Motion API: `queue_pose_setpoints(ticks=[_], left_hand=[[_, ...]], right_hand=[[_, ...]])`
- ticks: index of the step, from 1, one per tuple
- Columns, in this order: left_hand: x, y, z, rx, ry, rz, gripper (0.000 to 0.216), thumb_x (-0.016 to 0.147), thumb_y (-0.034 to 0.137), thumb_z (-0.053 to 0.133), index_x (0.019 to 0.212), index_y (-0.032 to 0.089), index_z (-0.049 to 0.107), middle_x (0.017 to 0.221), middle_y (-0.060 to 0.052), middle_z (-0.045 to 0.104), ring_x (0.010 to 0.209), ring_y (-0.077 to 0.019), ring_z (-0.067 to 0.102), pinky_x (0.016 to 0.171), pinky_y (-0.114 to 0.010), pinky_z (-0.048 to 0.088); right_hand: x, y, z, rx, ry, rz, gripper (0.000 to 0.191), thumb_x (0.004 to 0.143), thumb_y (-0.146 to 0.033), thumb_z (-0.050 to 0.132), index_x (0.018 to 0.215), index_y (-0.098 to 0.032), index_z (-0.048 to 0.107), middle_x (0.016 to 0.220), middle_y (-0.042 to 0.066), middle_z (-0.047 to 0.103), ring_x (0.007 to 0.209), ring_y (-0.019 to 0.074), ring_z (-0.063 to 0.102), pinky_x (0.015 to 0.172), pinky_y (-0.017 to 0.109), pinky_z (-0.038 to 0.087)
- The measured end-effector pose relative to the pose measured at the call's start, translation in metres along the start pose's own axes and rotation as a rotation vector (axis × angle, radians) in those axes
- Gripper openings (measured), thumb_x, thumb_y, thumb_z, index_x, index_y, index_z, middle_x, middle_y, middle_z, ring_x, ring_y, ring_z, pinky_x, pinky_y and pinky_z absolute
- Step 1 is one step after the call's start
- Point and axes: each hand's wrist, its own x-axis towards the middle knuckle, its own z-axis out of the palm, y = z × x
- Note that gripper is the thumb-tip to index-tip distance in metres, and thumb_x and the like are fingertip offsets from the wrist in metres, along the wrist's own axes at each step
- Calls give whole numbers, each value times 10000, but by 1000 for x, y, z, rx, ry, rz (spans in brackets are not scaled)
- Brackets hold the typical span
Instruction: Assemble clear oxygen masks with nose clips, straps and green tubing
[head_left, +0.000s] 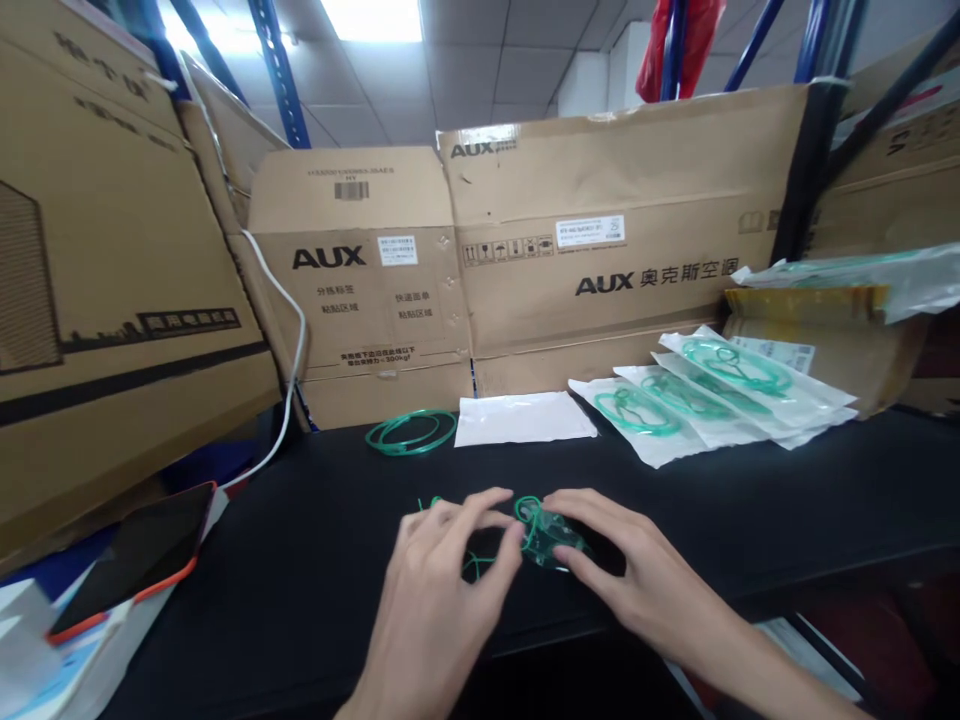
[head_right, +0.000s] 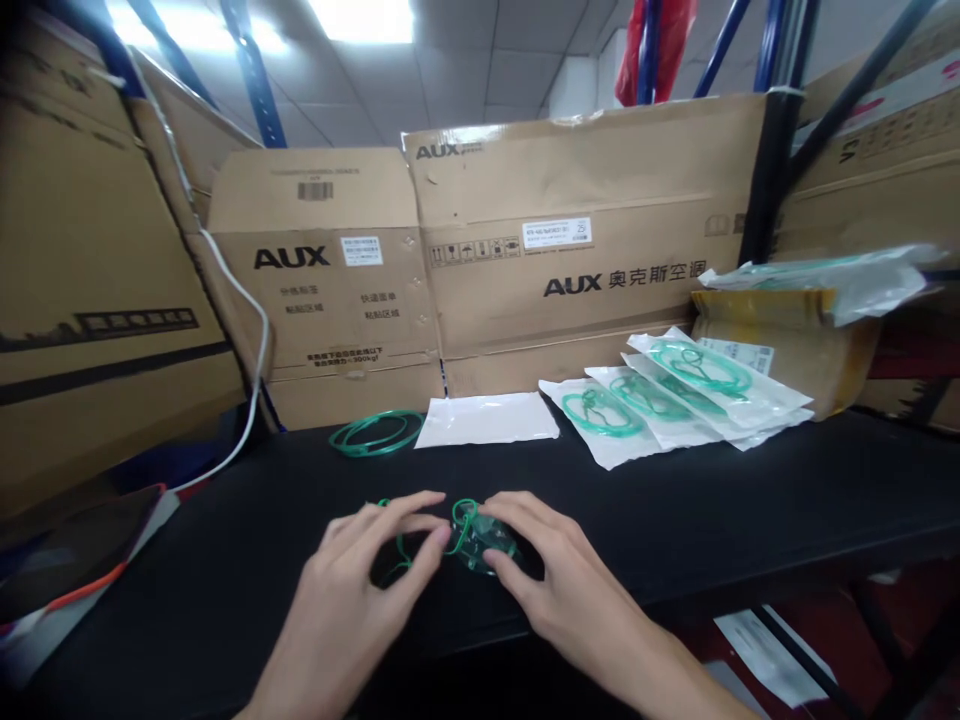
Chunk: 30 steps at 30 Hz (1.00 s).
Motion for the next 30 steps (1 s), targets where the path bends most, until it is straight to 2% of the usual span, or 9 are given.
queue_pose_setpoints(ticks=[2, 5, 10, 16, 21, 24, 26, 28, 30], left_hand=[[6, -14, -14, 91, 4, -65, 176, 961, 343, 594, 1074, 322, 727, 946, 21, 774, 887, -261, 677, 856, -413, 430], [13, -37, -27, 221, -74, -187, 226, 943, 405, 571, 994, 289, 759, 951, -27, 759, 908, -305, 671, 816, -428, 437], [13, -62, -24, 247, -202, -286, 287, 919, 430, 547, 959, 243, 760, 994, -73, 752, 947, -328, 674, 786, -416, 463], [15, -55, -24, 140, -213, -278, 314, 914, 475, 513, 868, 273, 749, 979, -35, 753, 858, -266, 691, 753, -349, 479], [19, -36, -26, -94, -236, -425, 356, 865, 591, 584, 924, 294, 771, 872, -2, 780, 797, -253, 703, 731, -332, 492], [19, -30, -24, -289, -180, -455, 358, 822, 591, 672, 908, 260, 777, 848, -12, 783, 781, -239, 707, 730, -312, 518], [21, -29, -24, -428, -90, -494, 363, 781, 560, 751, 905, 220, 783, 757, -17, 759, 691, -209, 682, 655, -281, 530], [24, -30, -29, -604, 78, -548, 319, 743, 466, 830, 900, 192, 789, 689, -1, 725, 594, -151, 620, 548, -214, 506], [29, -30, -37, -825, 313, -636, 204, 737, 325, 861, 877, 192, 793, 724, 16, 727, 568, -94, 588, 495, -133, 485]], right_hand=[[0, 0, 0, -3, -2, 6, 249, 993, -264, 601, 1235, -286, 655, 1295, 57, 681, 1202, 242, 659, 1081, 421, 515], [0, -1, 0, -11, 6, 14, 246, 989, -260, 600, 1224, -294, 664, 1307, 54, 678, 1215, 246, 655, 1090, 429, 511], [-2, -3, 0, -47, -10, 67, 330, 951, -292, 659, 1278, -335, 646, 1421, 23, 638, 1303, 261, 609, 1129, 442, 485], [-9, 0, 1, -80, -96, 198, 570, 904, -361, 721, 1434, -425, 523, 1463, -15, 607, 1363, 294, 550, 1141, 512, 465], [-3, -10, -4, -8, -37, 90, 411, 919, -257, 687, 1312, -357, 623, 1297, -17, 701, 1202, 224, 654, 1079, 409, 510], [1, -12, -7, 52, 32, 81, 327, 943, -254, 657, 1259, -339, 645, 1251, -11, 702, 1162, 207, 663, 1053, 395, 518], [2, -10, -7, 126, 84, 111, 316, 965, -281, 632, 1277, -334, 635, 1270, 5, 680, 1160, 208, 662, 1035, 400, 534], [3, -4, -6, 241, 149, 170, 323, 981, -336, 615, 1303, -317, 622, 1276, 31, 667, 1126, 210, 680, 995, 395, 567], [2, 2, -5, 353, 214, 236, 371, 975, -400, 627, 1330, -292, 604, 1293, 56, 656, 1090, 213, 704, 974, 393, 589]])
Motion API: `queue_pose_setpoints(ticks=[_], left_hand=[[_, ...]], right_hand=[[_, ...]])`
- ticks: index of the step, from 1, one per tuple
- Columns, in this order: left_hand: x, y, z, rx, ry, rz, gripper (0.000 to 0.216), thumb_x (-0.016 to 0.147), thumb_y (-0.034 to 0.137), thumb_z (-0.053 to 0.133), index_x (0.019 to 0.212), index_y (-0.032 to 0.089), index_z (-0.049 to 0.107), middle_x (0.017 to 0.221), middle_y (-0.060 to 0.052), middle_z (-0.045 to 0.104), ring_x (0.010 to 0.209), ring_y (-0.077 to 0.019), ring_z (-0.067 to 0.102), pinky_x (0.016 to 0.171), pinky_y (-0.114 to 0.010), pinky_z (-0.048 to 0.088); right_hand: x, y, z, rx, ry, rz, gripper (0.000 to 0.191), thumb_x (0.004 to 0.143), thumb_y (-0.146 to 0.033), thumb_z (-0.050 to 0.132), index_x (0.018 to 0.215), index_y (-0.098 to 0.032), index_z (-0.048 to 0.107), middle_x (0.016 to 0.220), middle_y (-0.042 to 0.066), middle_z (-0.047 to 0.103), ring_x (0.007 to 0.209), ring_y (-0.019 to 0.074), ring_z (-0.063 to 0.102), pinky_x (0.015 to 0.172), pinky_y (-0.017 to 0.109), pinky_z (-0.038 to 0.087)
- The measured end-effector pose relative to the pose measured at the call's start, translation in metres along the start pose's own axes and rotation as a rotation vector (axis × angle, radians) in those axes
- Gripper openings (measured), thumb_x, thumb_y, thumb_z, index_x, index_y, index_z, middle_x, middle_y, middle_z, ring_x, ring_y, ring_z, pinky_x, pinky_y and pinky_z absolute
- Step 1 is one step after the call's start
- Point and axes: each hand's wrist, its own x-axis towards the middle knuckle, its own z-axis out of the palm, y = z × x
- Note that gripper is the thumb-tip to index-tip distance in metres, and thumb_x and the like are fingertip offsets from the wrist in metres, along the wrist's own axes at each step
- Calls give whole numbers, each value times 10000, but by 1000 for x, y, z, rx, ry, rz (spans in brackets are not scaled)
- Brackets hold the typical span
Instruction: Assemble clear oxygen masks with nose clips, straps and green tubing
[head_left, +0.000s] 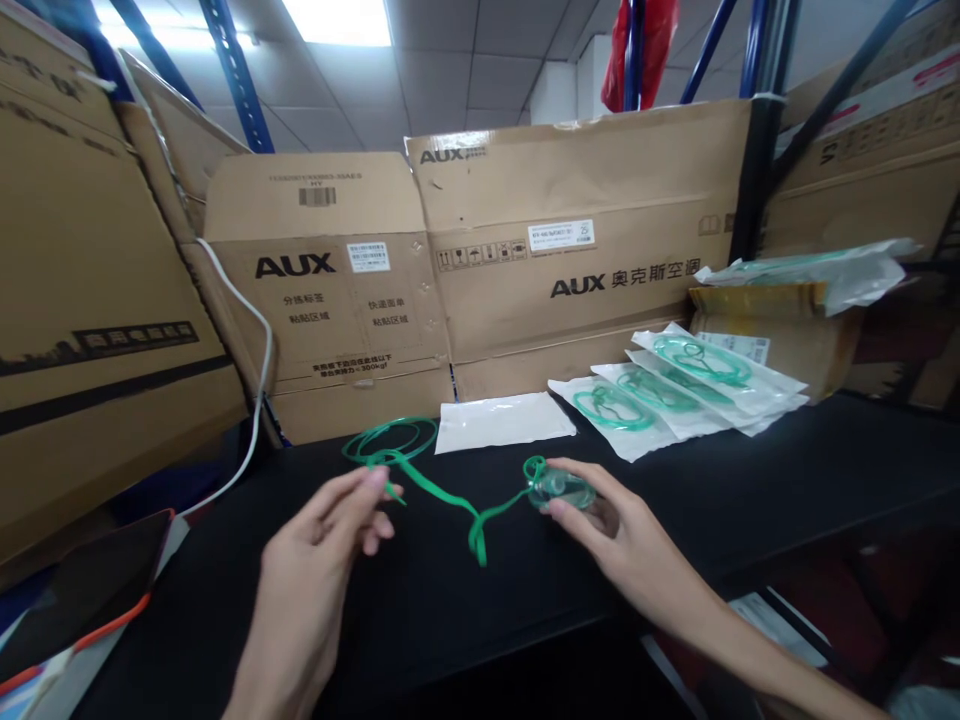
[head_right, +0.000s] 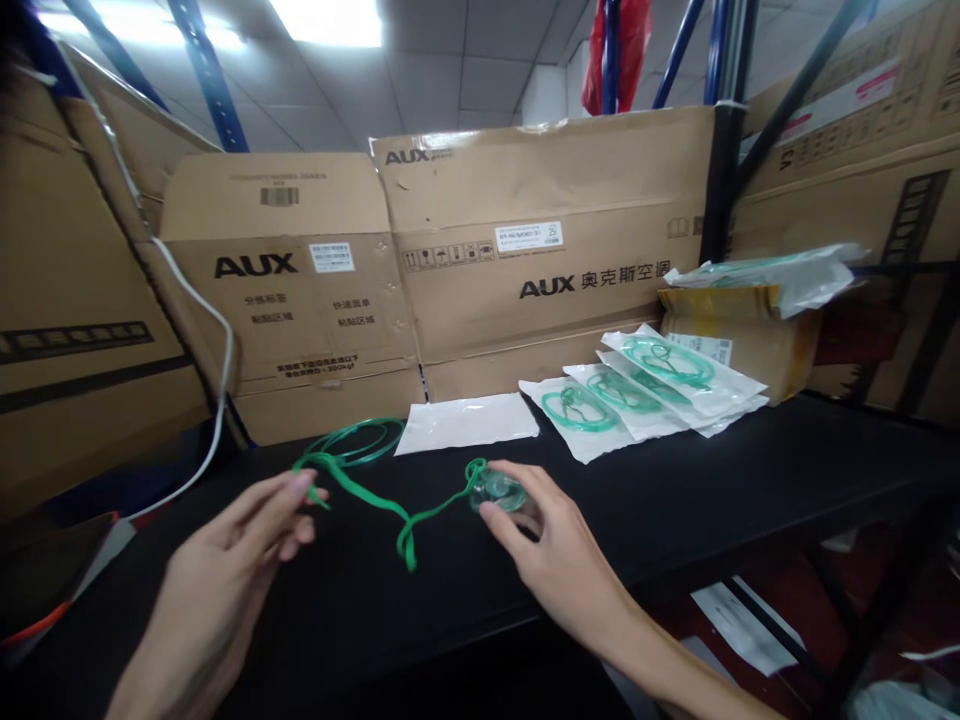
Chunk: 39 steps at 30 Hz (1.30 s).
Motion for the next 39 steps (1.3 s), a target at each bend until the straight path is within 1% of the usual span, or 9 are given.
queue_pose_setpoints(ticks=[2, 5, 8, 10, 13, 17, 23, 30, 39], left_hand=[[4, 9, -2, -232, 167, -66, 40, 794, 208, 814, 828, 196, 796, 818, 26, 746, 591, -54, 608, 522, -66, 508], [3, 15, 0, -355, 244, -159, 144, 877, 107, 711, 801, 186, 804, 905, 22, 763, 640, -38, 666, 611, -42, 566], [-11, 8, 12, -336, 87, -214, 97, 817, 93, 778, 856, 176, 810, 925, 6, 785, 699, -67, 722, 670, -67, 599], [-24, -1, 23, -313, -93, -258, 172, 737, 167, 881, 891, 163, 805, 915, -13, 798, 759, -108, 756, 721, -101, 615], [-42, -11, 38, -265, -279, -298, 334, 682, 310, 937, 932, 141, 794, 903, -51, 808, 829, -174, 781, 811, -191, 632], [-53, -14, 48, -192, -291, -265, 371, 689, 374, 915, 925, 124, 775, 889, -93, 815, 861, -251, 797, 881, -318, 633], [-54, -14, 51, -131, -274, -229, 387, 690, 416, 904, 899, 125, 757, 814, -89, 807, 758, -242, 791, 774, -311, 639], [-53, -15, 49, -59, -313, -211, 367, 749, 425, 862, 937, 135, 738, 803, -99, 809, 500, -150, 676, 459, -223, 505], [-44, -28, 45, -73, -433, -273, 416, 787, 488, 839, 993, 157, 693, 820, -92, 809, 418, -80, 607, 381, -145, 409]], right_hand=[[1, 5, 0, 76, 38, 25, 434, 938, -422, 677, 1337, -275, 592, 1352, 72, 626, 1068, 216, 724, 974, 393, 594], [2, 6, 0, 87, 1, 20, 446, 895, -375, 718, 1311, -262, 604, 1344, 74, 635, 1049, 222, 740, 969, 392, 589], [1, 3, 1, 36, -82, 59, 416, 909, -341, 690, 1300, -233, 599, 967, 29, 741, 937, 221, 754, 920, 397, 580], [1, 0, 0, 8, -110, 70, 382, 910, -330, 698, 1261, -226, 588, 744, -32, 690, 812, 202, 740, 871, 379, 567], [1, -1, 0, -42, -112, 35, 318, 909, -352, 722, 1175, -233, 592, 670, -68, 614, 703, 170, 673, 781, 335, 540], [0, -2, 0, -54, -139, -7, 286, 925, -403, 717, 1136, -238, 617, 722, -53, 600, 707, 158, 622, 722, 301, 514], [-2, -4, 0, -17, -191, -24, 248, 915, -428, 728, 1019, -230, 619, 768, -35, 614, 728, 160, 614, 722, 292, 516], [-4, -6, 0, -15, -219, -44, 237, 898, -380, 768, 1040, -229, 654, 906, -4, 706, 811, 174, 648, 746, 295, 521], [-3, -6, 0, -20, -238, -56, 251, 894, -367, 779, 1072, -234, 661, 974, 12, 738, 890, 196, 683, 786, 306, 535]])
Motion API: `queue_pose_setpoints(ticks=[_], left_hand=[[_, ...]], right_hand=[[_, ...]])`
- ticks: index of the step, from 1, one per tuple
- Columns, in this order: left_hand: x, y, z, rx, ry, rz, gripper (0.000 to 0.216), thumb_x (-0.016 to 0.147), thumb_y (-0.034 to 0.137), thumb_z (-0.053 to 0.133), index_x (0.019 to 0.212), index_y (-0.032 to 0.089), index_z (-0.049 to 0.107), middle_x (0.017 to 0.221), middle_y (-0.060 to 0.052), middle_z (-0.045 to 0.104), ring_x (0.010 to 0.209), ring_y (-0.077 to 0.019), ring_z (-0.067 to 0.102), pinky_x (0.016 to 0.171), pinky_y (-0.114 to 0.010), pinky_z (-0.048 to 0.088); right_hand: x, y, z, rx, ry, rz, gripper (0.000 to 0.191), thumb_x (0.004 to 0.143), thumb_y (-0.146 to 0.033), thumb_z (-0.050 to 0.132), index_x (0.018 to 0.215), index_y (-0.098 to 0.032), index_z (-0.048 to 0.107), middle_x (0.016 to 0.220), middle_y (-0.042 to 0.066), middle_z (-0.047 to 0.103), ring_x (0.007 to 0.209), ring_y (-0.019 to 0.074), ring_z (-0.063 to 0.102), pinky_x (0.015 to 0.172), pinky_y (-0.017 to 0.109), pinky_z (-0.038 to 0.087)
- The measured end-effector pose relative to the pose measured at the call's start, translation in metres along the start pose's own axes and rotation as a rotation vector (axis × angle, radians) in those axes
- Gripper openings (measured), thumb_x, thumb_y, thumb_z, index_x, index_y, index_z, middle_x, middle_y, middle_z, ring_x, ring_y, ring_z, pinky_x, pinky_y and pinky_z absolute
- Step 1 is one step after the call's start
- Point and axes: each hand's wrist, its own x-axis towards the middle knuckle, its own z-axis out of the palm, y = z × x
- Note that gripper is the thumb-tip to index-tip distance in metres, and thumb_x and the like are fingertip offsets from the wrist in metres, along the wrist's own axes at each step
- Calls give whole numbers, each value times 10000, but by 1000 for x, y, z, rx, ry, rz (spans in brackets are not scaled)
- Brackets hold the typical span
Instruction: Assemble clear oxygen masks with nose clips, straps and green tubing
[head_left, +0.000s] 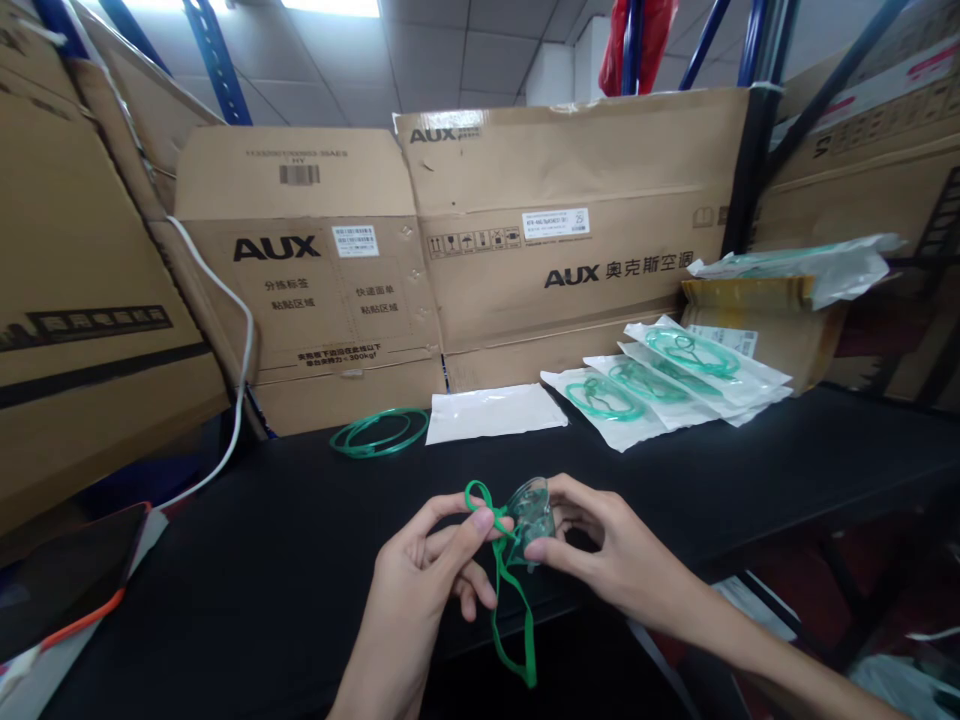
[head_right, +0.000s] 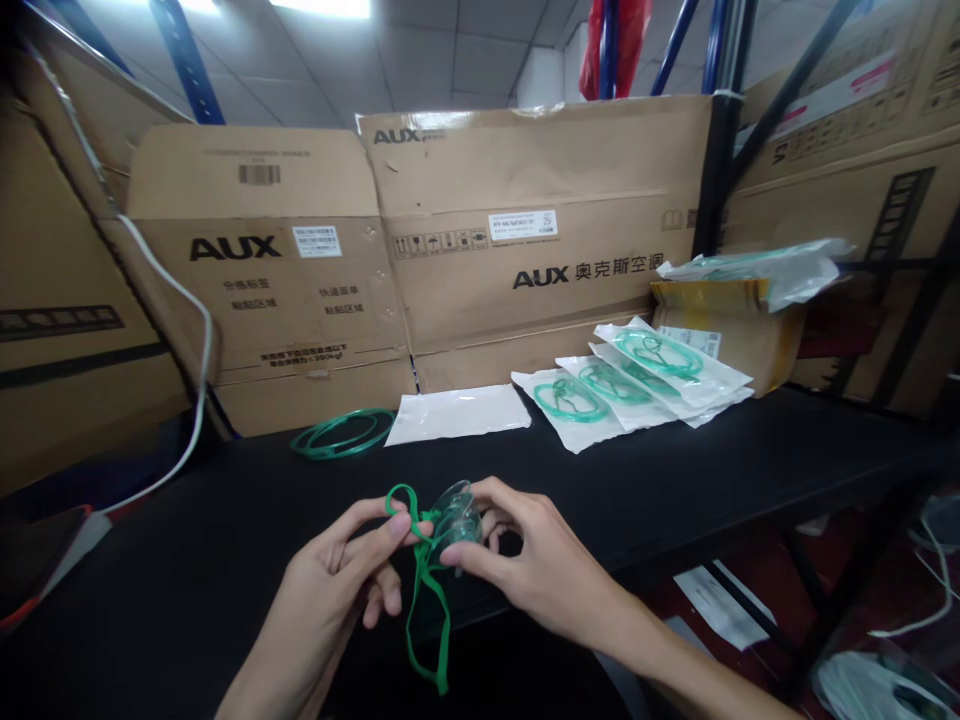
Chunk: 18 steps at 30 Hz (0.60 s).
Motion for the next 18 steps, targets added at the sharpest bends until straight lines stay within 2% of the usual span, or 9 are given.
queue_pose_setpoints(ticks=[9, 18], left_hand=[[-3, 1, 0, 7, -20, -24, 441, 764, 516, 842, 978, 159, 695, 772, -95, 803, 405, -90, 608, 367, -141, 398], [-1, 0, 0, 4, -33, -49, 422, 788, 502, 835, 983, 155, 696, 788, -96, 806, 393, -67, 592, 369, -121, 381]], right_hand=[[0, 2, 0, -51, 11, -38, 298, 909, -424, 751, 1123, -232, 671, 943, 12, 720, 820, 181, 665, 760, 309, 547], [-1, -1, 0, -87, 30, -40, 266, 909, -380, 765, 1128, -262, 671, 899, -17, 687, 764, 159, 589, 728, 294, 493]])
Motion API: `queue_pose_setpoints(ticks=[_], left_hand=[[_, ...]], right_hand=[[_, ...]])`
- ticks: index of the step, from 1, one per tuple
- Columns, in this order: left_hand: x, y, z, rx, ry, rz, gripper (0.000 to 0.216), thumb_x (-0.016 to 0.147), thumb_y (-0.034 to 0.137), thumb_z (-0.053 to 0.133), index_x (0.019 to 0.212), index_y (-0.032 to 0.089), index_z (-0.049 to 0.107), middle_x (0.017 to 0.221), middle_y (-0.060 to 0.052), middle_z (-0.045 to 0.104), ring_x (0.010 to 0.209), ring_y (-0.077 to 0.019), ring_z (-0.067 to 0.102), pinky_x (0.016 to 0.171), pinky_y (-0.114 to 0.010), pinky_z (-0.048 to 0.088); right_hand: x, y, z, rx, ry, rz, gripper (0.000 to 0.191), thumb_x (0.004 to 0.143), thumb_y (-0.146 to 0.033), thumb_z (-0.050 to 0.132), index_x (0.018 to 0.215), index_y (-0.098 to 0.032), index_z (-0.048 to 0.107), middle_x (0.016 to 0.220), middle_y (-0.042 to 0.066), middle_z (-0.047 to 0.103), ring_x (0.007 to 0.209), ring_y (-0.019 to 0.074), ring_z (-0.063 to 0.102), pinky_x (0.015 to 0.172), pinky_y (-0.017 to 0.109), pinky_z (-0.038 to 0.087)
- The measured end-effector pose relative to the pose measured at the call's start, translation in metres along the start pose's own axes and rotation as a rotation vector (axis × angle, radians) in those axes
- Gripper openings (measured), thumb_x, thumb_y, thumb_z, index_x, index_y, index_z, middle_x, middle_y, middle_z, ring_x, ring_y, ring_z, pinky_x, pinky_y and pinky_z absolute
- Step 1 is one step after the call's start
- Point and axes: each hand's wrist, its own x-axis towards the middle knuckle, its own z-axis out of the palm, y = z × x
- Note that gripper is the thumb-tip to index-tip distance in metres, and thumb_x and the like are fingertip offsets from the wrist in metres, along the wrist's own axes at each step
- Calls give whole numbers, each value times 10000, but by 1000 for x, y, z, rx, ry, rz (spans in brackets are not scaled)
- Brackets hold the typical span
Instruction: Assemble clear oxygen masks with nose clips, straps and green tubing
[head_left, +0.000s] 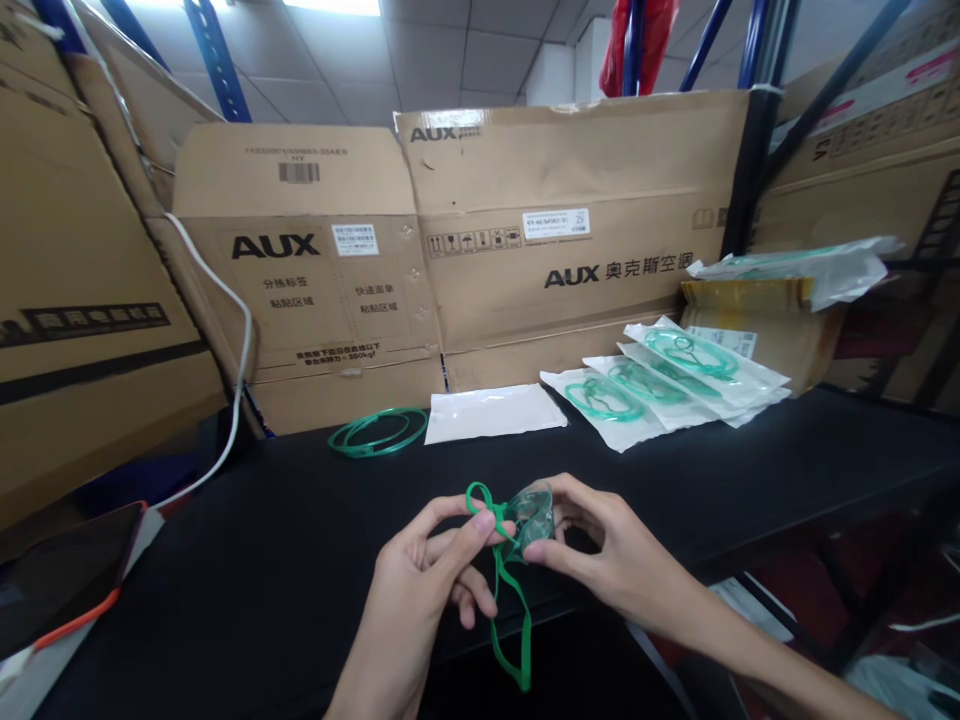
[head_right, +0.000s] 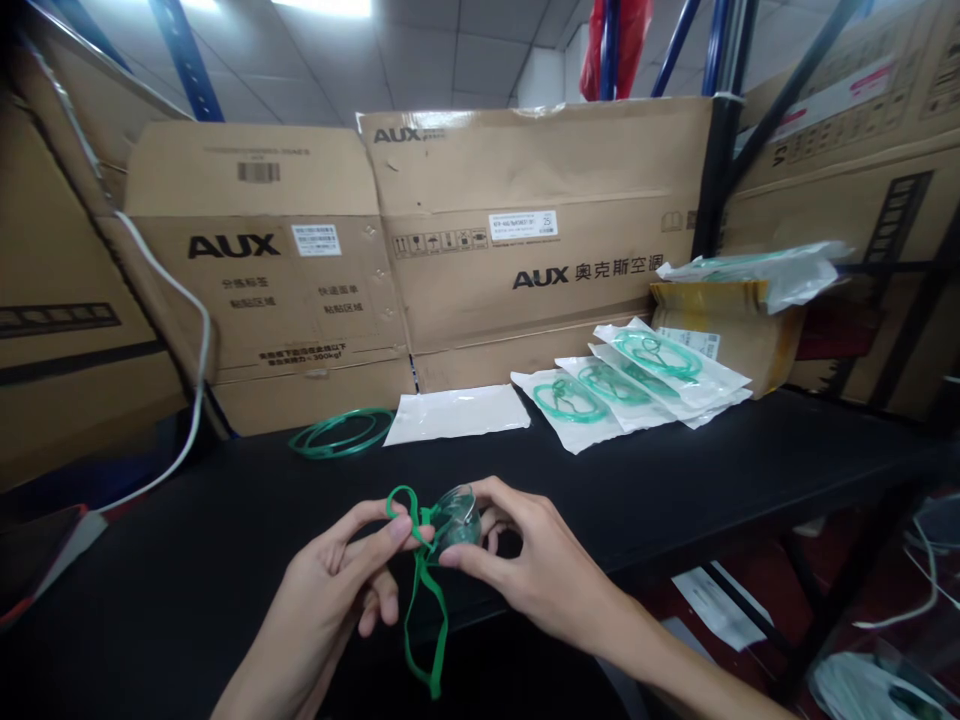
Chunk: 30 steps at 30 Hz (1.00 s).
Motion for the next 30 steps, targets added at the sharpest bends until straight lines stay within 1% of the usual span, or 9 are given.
queue_pose_setpoints(ticks=[6, 17, 22, 27, 30], left_hand=[[0, 0, 0, -16, -9, 1, 415, 789, 509, 838, 957, 161, 689, 807, -92, 810, 381, -53, 581, 363, -113, 374], [-1, 1, 1, -26, 6, 2, 466, 750, 504, 867, 974, 138, 687, 751, -78, 803, 375, -49, 573, 361, -102, 383], [-1, 1, 2, -23, 24, -5, 463, 740, 493, 870, 970, 136, 684, 654, -43, 770, 360, -55, 565, 350, -99, 371], [-1, 0, 2, -6, 21, -1, 441, 757, 494, 854, 962, 144, 681, 736, -71, 801, 366, -56, 574, 356, -110, 384], [-1, 0, 2, 6, 21, 1, 456, 741, 505, 857, 960, 145, 683, 742, -81, 804, 363, -69, 576, 350, -127, 385]], right_hand=[[0, 0, 0, 4, 22, 4, 254, 903, -363, 777, 1109, -269, 663, 815, -51, 624, 710, 136, 555, 688, 270, 462], [-2, 4, 1, 17, 29, -14, 315, 885, -369, 793, 1149, -265, 654, 913, -20, 680, 760, 152, 589, 736, 287, 504], [-2, 4, 0, 43, -1, -17, 306, 888, -355, 795, 1145, -271, 651, 927, -21, 692, 799, 158, 620, 791, 297, 521], [-2, 4, 1, 38, -1, -36, 319, 879, -355, 805, 1147, -277, 651, 929, -25, 690, 804, 157, 620, 783, 292, 525], [-2, 4, 1, 21, 7, -42, 331, 871, -346, 813, 1151, -281, 650, 934, -25, 690, 794, 156, 610, 772, 292, 520]])
